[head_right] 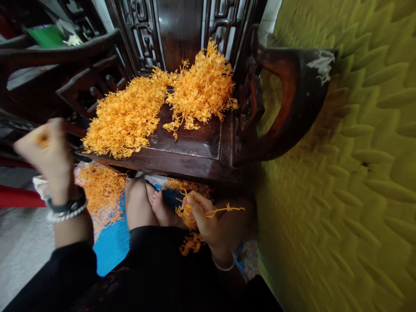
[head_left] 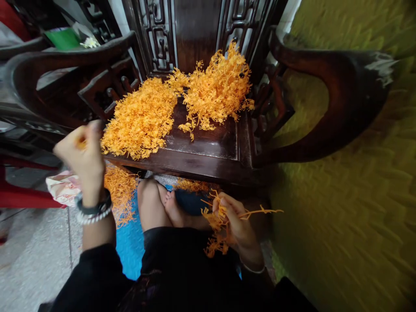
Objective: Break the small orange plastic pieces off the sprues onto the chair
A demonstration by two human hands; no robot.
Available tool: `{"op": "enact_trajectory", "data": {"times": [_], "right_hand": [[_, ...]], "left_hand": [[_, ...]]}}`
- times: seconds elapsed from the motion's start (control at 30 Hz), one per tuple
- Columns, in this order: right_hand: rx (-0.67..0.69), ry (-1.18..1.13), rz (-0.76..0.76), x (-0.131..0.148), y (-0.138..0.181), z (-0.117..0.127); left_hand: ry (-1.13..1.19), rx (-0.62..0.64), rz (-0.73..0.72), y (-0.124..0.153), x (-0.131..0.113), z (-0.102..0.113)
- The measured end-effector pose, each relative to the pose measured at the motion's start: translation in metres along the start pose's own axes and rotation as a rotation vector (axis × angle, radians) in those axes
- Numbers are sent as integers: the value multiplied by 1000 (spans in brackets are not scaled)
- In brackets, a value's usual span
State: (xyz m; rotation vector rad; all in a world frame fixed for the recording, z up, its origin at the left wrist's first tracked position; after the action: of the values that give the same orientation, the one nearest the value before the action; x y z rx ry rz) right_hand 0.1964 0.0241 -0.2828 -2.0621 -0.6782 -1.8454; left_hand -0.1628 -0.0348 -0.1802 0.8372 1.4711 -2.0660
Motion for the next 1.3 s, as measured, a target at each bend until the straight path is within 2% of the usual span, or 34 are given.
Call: {"op": "enact_trajectory", "data": {"times": [0.07,0.13,0.2,0.27,0.43,0.57,0.67,0.77,0.83,0.87,0.93,1.03,1.1,1.2,1.3], "right_hand": [[20,-15,-20,-3,1,-5],[36,-4,-37,-5,3,-8],[29,3,-63,-9,5,-7],[-4,2,-83,-12,6,-3],[-81,2,-97,-16,7,4],[-106,22,-90,-16,6,5],[-110,32,-72,-15,5,3],[-110,30,-62,-12,4,0],[-116,23,-48,-9,1,-3],[-111,18,-38,-8,-1,-6],[-78,1,-17,-6,-6,-15],[-9,-38,40,-4,-14,-32],[7,-80,67,-4,-18,-40],[-24,-126,80,-2,-22,-44],[-108,-110,153,5,-25,-37]], "left_hand": [[-182,147,-21,-23,14,-47],[-346,270,-41,-33,29,-86],[-439,379,-149,-28,36,-112],[-492,468,-248,-15,41,-124],[-540,563,-292,15,50,-119],[-562,777,-380,34,59,-122],[-560,843,-415,39,60,-119],[-462,715,-423,38,38,-106],[-283,628,-415,47,13,-94],[-154,623,-399,57,-2,-88],[134,717,-353,88,-30,-83],[420,1012,-275,152,-64,-85],[549,1162,-177,190,-75,-88],[657,1212,-20,221,-76,-90],[576,1154,107,221,-67,-89]]}}
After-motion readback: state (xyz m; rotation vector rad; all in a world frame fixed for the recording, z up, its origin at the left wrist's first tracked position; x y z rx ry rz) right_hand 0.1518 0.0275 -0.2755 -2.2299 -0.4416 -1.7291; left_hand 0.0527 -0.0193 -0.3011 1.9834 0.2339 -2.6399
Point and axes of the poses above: each hand's wrist, its own y-axis away from the middle knuckle, its own z-axis out of the back of the hand, x = y × z, the point moved 6 cm from there along -y, towards the middle knuckle, and after that the axes turned 1 degree about -z, right-handed, at the moved point
